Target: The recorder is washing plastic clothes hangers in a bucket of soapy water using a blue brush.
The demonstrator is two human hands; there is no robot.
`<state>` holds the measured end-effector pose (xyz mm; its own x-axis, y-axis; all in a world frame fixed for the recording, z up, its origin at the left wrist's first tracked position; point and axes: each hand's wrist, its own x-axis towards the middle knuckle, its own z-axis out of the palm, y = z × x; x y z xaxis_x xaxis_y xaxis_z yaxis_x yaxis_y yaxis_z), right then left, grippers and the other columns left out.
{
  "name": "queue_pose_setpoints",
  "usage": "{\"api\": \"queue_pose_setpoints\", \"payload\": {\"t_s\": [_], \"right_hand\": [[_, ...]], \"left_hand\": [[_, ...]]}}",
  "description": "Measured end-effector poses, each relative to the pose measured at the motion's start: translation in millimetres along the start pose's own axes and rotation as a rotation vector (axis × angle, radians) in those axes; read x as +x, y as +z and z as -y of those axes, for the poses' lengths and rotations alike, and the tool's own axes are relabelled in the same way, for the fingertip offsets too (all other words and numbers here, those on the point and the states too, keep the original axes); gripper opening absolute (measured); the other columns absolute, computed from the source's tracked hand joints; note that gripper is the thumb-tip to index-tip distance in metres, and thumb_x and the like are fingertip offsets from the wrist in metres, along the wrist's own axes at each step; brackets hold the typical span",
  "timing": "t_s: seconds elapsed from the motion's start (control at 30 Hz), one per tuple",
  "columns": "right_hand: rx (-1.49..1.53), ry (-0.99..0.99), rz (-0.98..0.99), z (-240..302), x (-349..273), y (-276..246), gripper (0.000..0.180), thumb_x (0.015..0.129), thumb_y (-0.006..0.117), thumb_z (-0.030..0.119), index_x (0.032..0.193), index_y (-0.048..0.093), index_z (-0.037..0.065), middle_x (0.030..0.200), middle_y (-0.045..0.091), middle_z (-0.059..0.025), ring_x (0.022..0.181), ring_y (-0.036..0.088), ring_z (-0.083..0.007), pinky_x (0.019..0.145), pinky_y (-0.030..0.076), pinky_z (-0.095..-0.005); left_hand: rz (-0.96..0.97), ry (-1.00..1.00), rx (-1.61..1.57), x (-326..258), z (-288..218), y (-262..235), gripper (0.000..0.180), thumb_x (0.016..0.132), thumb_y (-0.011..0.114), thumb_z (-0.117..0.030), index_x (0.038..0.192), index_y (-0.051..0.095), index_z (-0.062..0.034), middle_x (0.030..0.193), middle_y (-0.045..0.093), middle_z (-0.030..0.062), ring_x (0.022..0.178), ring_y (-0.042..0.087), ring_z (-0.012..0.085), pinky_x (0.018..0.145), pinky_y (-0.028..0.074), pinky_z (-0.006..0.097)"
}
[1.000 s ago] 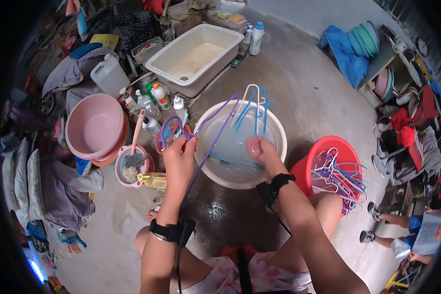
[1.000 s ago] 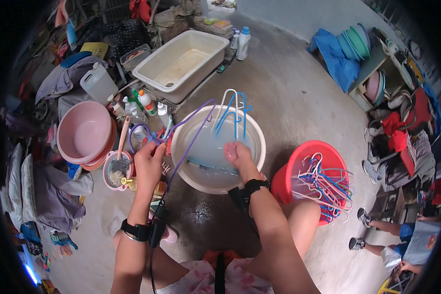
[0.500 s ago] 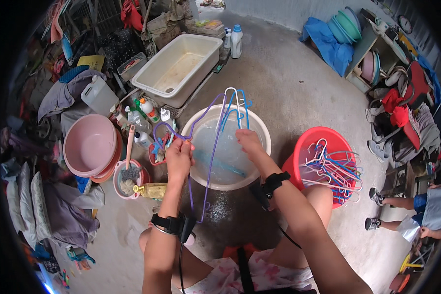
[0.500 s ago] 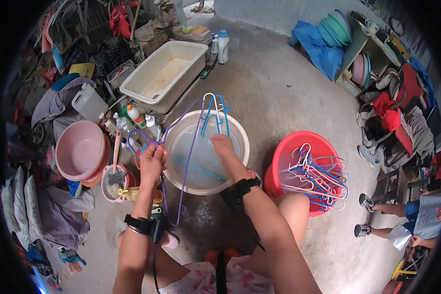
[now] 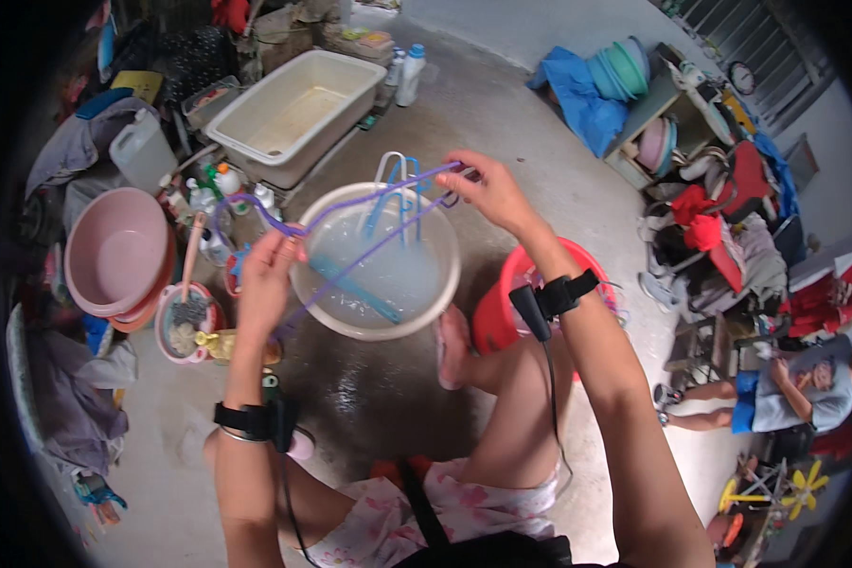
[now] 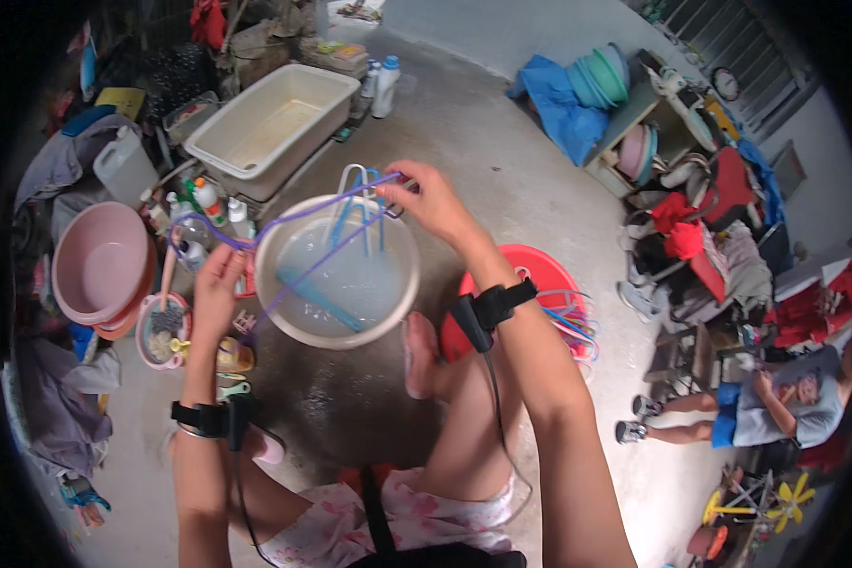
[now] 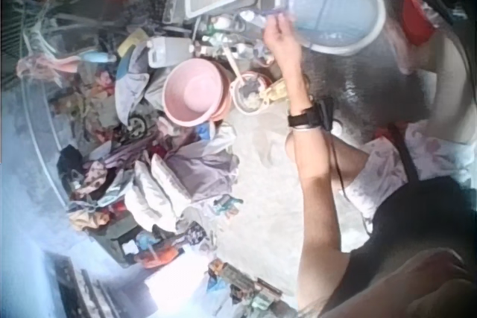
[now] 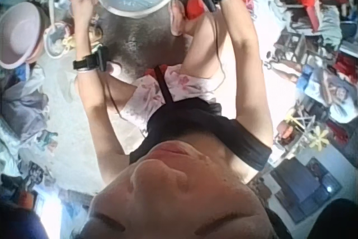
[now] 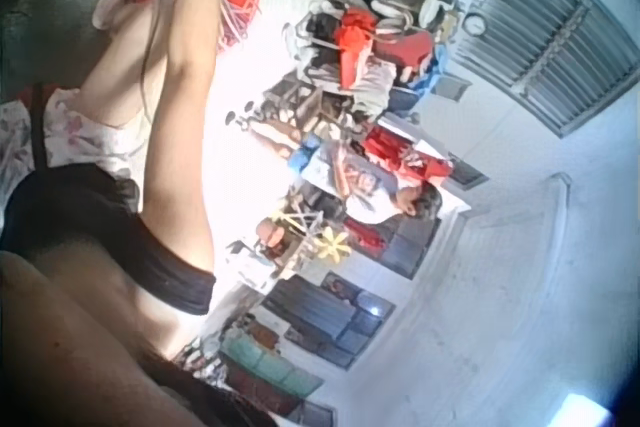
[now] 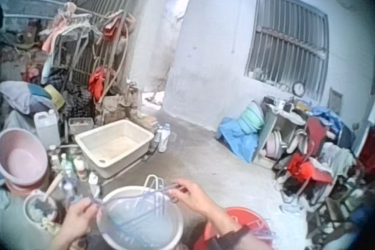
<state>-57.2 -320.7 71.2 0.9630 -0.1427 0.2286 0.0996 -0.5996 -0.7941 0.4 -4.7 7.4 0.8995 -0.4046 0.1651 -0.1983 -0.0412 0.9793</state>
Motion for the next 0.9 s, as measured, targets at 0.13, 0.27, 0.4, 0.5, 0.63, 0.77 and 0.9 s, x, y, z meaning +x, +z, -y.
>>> {"api": "queue_pose_setpoints", "payload": {"t_s": [0.13,0.27,0.4,0.5,0.63,0.77,0.9], "right_hand": [[-0.035,0.031,0.160,48.9,-38.4,-40.8,0.022,0.090,0.058,0.023,0.097,0.062,0.002,0.074,0.059,-0.0010,0.064,0.055,-0.0076,0.055,0.046,-0.0234],[-0.133,0.032,-0.210,76.6,-93.0,-89.6,0.020,0.093,0.054,0.018,0.099,0.061,0.000,0.069,0.059,-0.0038,0.050,0.055,-0.0082,0.044,0.044,-0.0217],[-0.143,0.161,-0.482,87.7,-166.7,-157.0,0.023,0.093,0.053,0.019,0.106,0.059,0.000,0.063,0.059,-0.0061,0.039,0.049,-0.0085,0.034,0.035,-0.0213],[-0.277,0.252,-0.663,92.5,-233.5,-198.7,0.024,0.093,0.053,0.019,0.106,0.060,0.000,0.059,0.058,-0.0055,0.037,0.046,-0.0079,0.033,0.033,-0.0217],[-0.366,0.438,-0.677,92.3,-301.7,-221.1,0.023,0.094,0.051,0.020,0.102,0.062,0.001,0.054,0.057,-0.0049,0.035,0.046,-0.0082,0.031,0.032,-0.0226],[-0.561,0.745,-0.559,25.9,-304.3,-187.2,0.024,0.090,0.055,0.022,0.091,0.064,0.000,0.053,0.058,-0.0097,0.039,0.053,-0.0143,0.041,0.043,-0.0304],[-0.510,0.666,-0.618,-107.9,-320.9,-175.9,0.021,0.089,0.053,0.014,0.081,0.064,-0.003,0.054,0.059,-0.0132,0.040,0.057,-0.0180,0.042,0.045,-0.0329]], "left_hand": [[-0.046,0.043,-0.009,-2.5,-14.8,-4.0,0.026,0.095,0.047,-0.016,0.117,0.057,-0.0068,0.095,0.062,-0.0024,0.067,0.050,0.0022,0.055,0.038,0.015],[-0.107,0.251,0.133,-1.9,-2.1,6.7,0.040,0.093,0.050,-0.013,0.131,0.045,-0.0035,0.124,0.053,0.0110,0.116,0.048,0.0172,0.097,0.037,0.029],[-0.145,0.126,-0.083,1.2,34.8,-15.8,0.039,0.093,0.050,-0.012,0.130,0.042,-0.0017,0.118,0.055,0.0124,0.107,0.052,0.0163,0.093,0.041,0.027],[-0.143,0.155,-0.019,-4.7,36.2,-30.0,0.038,0.094,0.049,-0.013,0.129,0.042,0.0002,0.113,0.057,0.0114,0.104,0.054,0.0152,0.092,0.041,0.026],[-0.165,0.146,-0.022,-8.9,56.3,-55.6,0.038,0.095,0.050,-0.016,0.128,0.043,-0.0008,0.110,0.058,0.0101,0.103,0.055,0.0154,0.091,0.041,0.026],[-0.189,0.016,-0.045,-12.4,52.4,-59.4,0.039,0.095,0.049,-0.023,0.128,0.043,-0.0025,0.108,0.060,0.0096,0.100,0.057,0.0148,0.086,0.042,0.024],[-0.120,0.029,-0.048,-6.8,66.5,-43.3,0.041,0.095,0.049,-0.022,0.130,0.040,-0.0009,0.107,0.060,0.0079,0.098,0.057,0.0134,0.081,0.043,0.022]]}}
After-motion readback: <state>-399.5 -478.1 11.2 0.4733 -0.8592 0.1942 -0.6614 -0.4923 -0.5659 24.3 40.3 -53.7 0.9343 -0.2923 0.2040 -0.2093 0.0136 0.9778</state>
